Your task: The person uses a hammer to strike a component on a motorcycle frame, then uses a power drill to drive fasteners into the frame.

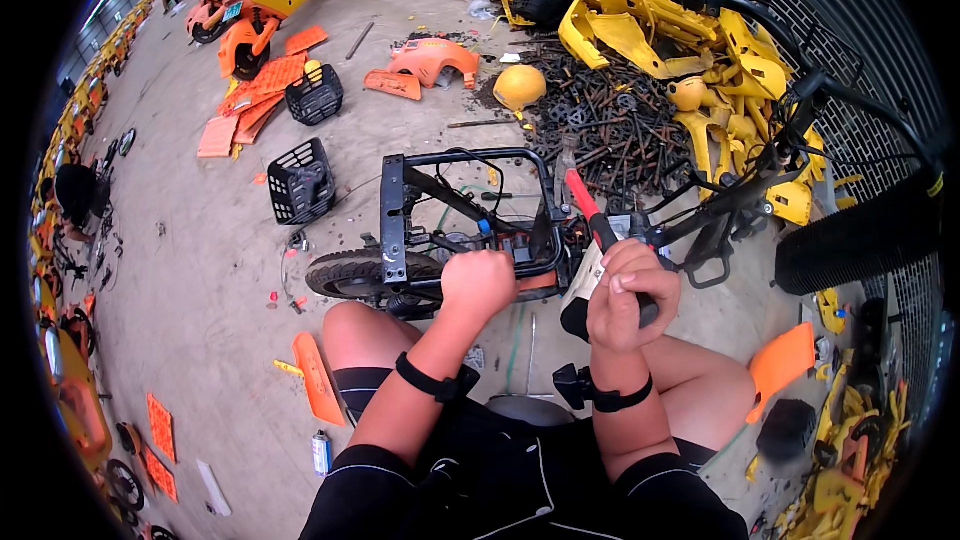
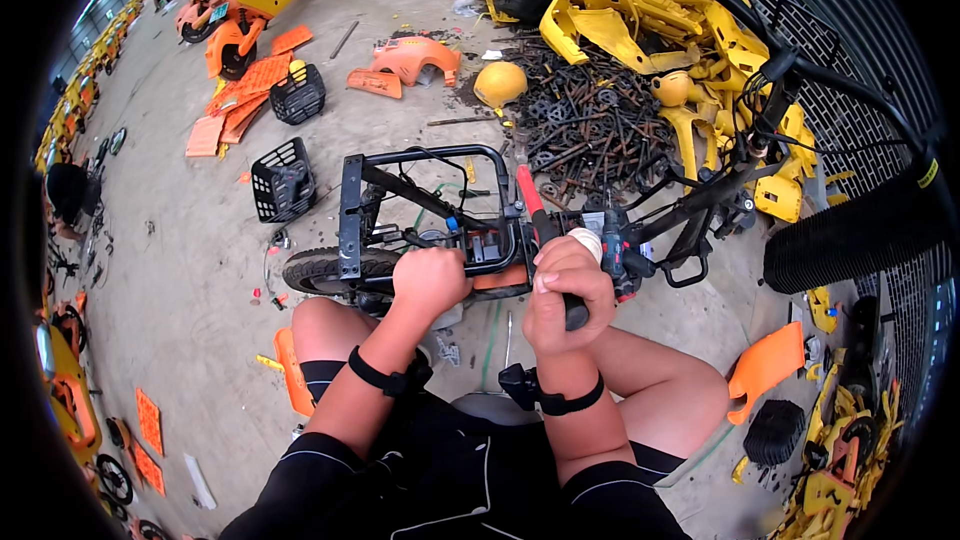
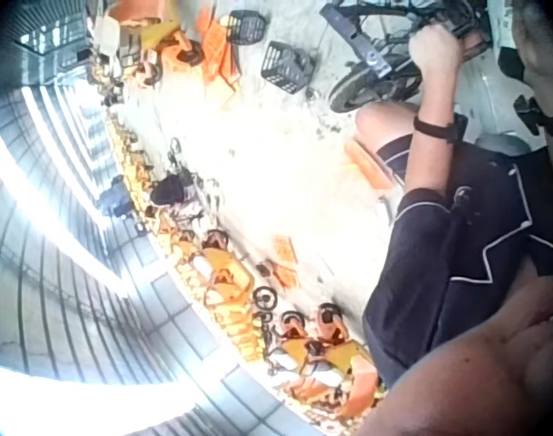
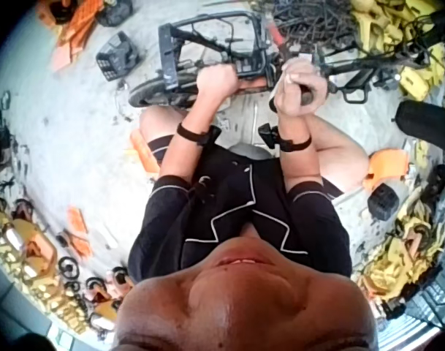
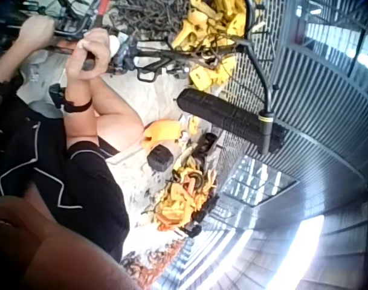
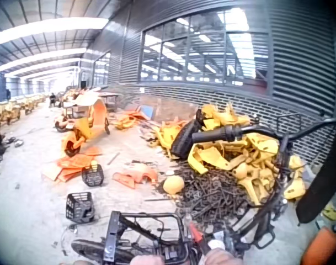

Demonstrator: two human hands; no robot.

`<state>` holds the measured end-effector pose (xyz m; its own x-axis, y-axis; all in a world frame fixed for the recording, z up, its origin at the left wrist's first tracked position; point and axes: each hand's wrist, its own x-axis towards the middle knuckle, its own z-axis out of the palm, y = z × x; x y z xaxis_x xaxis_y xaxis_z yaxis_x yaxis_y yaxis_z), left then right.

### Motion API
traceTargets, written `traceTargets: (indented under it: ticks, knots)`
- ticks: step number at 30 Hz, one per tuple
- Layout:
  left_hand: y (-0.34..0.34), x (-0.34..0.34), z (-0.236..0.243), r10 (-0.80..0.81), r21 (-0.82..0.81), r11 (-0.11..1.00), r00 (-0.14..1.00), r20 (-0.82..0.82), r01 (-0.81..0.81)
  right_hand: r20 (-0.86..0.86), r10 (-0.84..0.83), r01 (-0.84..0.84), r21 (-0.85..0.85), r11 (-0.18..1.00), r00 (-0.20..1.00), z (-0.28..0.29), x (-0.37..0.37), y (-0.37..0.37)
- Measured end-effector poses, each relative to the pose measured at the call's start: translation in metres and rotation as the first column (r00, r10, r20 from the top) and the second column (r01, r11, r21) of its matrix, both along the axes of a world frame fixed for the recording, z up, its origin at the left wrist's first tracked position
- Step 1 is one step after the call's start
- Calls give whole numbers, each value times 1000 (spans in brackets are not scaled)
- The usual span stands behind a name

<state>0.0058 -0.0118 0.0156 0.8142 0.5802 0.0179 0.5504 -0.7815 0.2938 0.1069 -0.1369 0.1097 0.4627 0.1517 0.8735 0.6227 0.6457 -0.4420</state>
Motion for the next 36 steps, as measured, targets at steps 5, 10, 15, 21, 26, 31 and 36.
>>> traceTargets:
  ticks: [5,10,15,21,26,31,36]
  knots:
    - [0,-2,3,3,-2,1000,1000,18,-3,43,30,-29,-31,999,999,1,7,-2]
    - [1,0,6,-14,-1,1000,999,41,14,116,33,-26,-63,998,993,-1,5,-10]
    - [4,0,1,-1,-14,1000,999,33,1,77,74,-65,-113,991,994,9,14,-4]
    - [5,3,6,-19,-49,999,1000,1,19,18,86,-82,-160,984,996,26,17,10]
    - [1,0,-6,-1,48,999,995,104,-4,-91,91,-95,-45,994,992,21,19,15]
    - [0,-3,-6,19,44,999,998,55,-21,-130,-89,84,-48,995,988,29,7,28]
    - [2,-2,2,1,10,1000,999,45,-2,-141,-73,76,13,997,987,34,13,35]
